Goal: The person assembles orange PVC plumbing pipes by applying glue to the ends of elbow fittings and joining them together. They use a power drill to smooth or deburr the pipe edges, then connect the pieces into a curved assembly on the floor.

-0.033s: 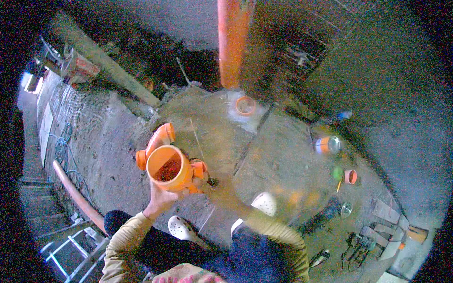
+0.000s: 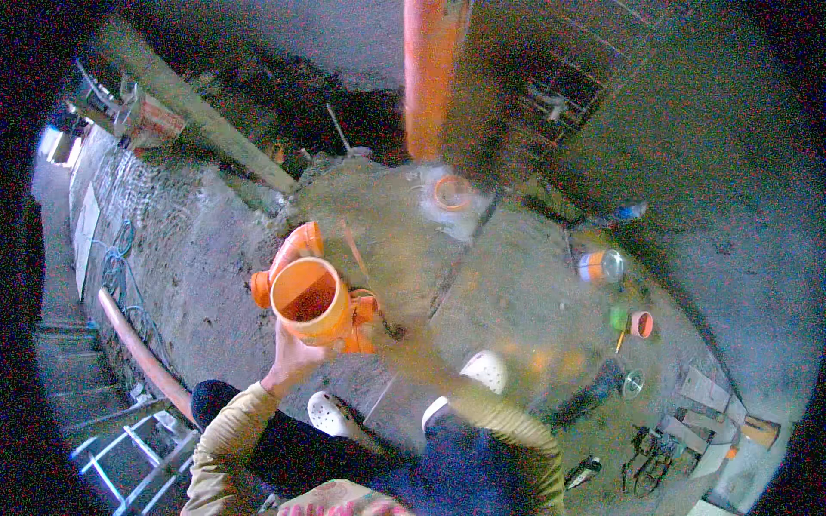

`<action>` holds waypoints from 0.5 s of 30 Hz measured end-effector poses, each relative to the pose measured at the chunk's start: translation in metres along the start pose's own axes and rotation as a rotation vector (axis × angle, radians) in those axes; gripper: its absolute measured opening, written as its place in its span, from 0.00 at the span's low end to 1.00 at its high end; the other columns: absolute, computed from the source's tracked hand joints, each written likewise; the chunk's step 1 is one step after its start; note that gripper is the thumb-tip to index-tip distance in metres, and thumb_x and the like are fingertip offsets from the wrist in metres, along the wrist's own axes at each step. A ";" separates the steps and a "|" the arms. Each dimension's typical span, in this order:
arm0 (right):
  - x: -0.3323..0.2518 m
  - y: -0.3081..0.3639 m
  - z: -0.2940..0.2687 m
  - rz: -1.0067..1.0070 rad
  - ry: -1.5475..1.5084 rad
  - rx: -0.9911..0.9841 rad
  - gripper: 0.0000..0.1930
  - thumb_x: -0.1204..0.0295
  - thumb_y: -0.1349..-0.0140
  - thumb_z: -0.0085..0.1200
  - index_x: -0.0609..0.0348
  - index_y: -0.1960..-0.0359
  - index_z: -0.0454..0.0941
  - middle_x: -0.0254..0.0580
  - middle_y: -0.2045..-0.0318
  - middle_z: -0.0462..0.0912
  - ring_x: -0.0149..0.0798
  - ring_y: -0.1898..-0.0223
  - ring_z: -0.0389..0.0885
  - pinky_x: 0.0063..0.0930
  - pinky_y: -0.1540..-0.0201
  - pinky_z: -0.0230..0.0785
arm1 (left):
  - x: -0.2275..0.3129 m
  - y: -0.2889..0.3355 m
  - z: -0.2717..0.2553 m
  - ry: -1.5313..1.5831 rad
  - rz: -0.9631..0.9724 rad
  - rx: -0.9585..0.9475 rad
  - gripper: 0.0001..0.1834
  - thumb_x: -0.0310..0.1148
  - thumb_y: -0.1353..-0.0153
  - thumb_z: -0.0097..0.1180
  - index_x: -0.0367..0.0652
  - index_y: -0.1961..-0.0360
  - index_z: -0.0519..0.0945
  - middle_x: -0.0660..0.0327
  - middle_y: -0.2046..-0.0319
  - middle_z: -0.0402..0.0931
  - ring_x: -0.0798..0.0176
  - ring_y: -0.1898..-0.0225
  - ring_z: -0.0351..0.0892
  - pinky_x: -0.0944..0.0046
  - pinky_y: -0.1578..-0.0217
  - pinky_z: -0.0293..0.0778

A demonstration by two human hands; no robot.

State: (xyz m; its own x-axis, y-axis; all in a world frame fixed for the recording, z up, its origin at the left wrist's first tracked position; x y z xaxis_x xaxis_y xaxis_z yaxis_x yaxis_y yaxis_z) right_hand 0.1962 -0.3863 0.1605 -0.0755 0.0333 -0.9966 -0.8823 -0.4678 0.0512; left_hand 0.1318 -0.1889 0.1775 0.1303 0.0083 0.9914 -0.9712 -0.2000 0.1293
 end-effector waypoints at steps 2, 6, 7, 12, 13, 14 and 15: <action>0.001 -0.006 -0.022 -0.056 0.222 0.027 0.15 0.61 0.27 0.57 0.64 0.57 0.84 0.29 0.70 0.84 0.27 0.71 0.77 0.25 0.67 0.71 | 0.003 -0.013 -0.009 -0.030 0.031 0.029 0.51 0.36 0.57 0.81 0.39 0.33 0.65 0.58 0.38 0.74 0.61 0.37 0.75 0.55 0.34 0.70; 0.026 0.007 -0.064 0.273 0.488 -0.030 0.19 0.58 0.25 0.53 0.64 0.64 0.83 0.36 0.76 0.83 0.30 0.75 0.78 0.29 0.71 0.68 | 0.008 -0.023 -0.039 -0.065 0.096 0.118 0.47 0.45 0.57 0.82 0.38 0.37 0.74 0.57 0.41 0.79 0.60 0.40 0.79 0.54 0.37 0.74; 0.024 0.009 -0.064 0.160 0.553 -0.054 0.21 0.58 0.25 0.53 0.64 0.67 0.83 0.38 0.78 0.81 0.30 0.76 0.77 0.30 0.73 0.67 | 0.007 -0.024 -0.044 -0.082 0.080 0.108 0.48 0.42 0.57 0.82 0.38 0.36 0.72 0.58 0.40 0.78 0.60 0.39 0.78 0.54 0.36 0.73; 0.024 0.010 -0.062 0.062 0.656 -0.018 0.23 0.57 0.25 0.53 0.63 0.73 0.81 0.46 0.82 0.75 0.33 0.80 0.74 0.33 0.76 0.63 | -0.002 -0.024 -0.053 -0.104 0.111 0.095 0.53 0.34 0.61 0.82 0.39 0.32 0.67 0.58 0.38 0.75 0.61 0.37 0.75 0.55 0.33 0.69; 0.025 0.008 -0.060 0.066 0.687 -0.063 0.23 0.57 0.25 0.53 0.63 0.73 0.81 0.47 0.83 0.74 0.34 0.80 0.74 0.34 0.76 0.63 | -0.004 -0.024 -0.052 -0.092 0.114 0.081 0.54 0.34 0.61 0.83 0.39 0.32 0.66 0.58 0.38 0.74 0.60 0.36 0.74 0.55 0.33 0.69; 0.021 0.008 -0.058 0.010 0.711 -0.087 0.23 0.57 0.25 0.53 0.63 0.74 0.81 0.48 0.83 0.74 0.35 0.81 0.73 0.34 0.76 0.63 | -0.004 -0.024 -0.052 -0.080 0.118 0.067 0.54 0.35 0.61 0.83 0.39 0.31 0.66 0.58 0.37 0.74 0.60 0.36 0.74 0.55 0.32 0.68; 0.023 0.008 -0.057 0.080 0.712 -0.152 0.23 0.57 0.25 0.53 0.63 0.74 0.80 0.48 0.83 0.74 0.36 0.81 0.73 0.35 0.76 0.63 | -0.005 -0.025 -0.052 -0.078 0.089 0.037 0.55 0.35 0.62 0.83 0.40 0.31 0.65 0.58 0.37 0.73 0.60 0.35 0.73 0.54 0.32 0.67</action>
State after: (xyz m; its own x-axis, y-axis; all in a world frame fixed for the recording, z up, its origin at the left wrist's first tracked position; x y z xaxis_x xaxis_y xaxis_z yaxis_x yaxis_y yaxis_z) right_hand 0.2134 -0.4396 0.1341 0.2290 -0.5642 -0.7933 -0.8086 -0.5640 0.1677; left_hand 0.1453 -0.1330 0.1698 0.0605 -0.0869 0.9944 -0.9717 -0.2330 0.0388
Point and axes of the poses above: each hand's wrist, its own y-axis away from the middle knuckle, its own z-axis out of the palm, x = y × z, the point moved 5 cm from there along -y, towards the middle knuckle
